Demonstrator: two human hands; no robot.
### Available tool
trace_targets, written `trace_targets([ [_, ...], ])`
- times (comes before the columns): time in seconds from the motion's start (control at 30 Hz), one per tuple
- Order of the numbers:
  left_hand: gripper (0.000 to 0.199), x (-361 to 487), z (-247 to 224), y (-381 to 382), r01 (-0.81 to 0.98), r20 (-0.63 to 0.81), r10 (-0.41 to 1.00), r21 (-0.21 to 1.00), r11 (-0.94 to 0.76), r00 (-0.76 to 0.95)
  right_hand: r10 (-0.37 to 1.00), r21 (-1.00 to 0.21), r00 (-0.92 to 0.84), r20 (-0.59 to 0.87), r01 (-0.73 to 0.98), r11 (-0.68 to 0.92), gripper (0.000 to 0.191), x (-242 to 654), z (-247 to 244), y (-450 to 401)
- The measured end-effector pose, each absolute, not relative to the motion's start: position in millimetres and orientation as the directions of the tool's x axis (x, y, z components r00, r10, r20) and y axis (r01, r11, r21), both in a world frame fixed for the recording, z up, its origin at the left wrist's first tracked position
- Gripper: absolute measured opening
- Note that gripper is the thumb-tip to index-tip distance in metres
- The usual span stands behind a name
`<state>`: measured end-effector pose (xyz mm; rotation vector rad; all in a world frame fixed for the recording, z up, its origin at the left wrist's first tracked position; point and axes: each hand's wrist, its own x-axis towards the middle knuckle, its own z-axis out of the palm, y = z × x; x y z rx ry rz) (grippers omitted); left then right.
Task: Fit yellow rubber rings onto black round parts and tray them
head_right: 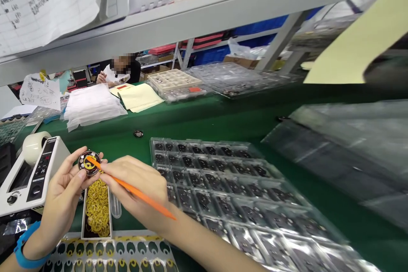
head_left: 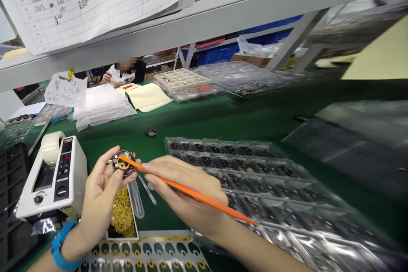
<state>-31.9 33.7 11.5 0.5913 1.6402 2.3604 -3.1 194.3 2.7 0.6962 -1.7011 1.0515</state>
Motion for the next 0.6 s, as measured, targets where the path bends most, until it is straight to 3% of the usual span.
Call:
trace_targets([
  [0.23, 0.039, -29.4, 7.1, 38.6, 0.06, 0.188, 0.339, 0.932, -0.356, -0.922, 0.052, -0.366, -0.384, 0.922, -0.819, 0.442, 0.023, -7.3, -3.0, 190.3],
  [0.33, 0.039, -29.5, 6.3, 39.1, 0.055, 0.19, 0.343, 0.929, -0.366, -0.92, 0.009, -0.317, -0.36, 0.933, -0.81, 0.494, 0.022, -4.9, -2.0, 189.5],
  [0.43, 0.041, -30.2, 4.6, 39.3, 0.049, 0.183, 0.344, 0.93, -0.364, -0.921, -0.068, -0.209, -0.3, 0.951, -0.794, 0.571, 0.018, -4.9, -3.6, 188.6],
  [0.6, 0.041, -34.6, 2.4, 37.9, 0.034, 0.14, 0.321, 0.948, -0.316, -0.937, -0.379, 0.152, -0.165, 0.911, -0.718, 0.68, 0.021, -5.1, -6.1, 188.2],
])
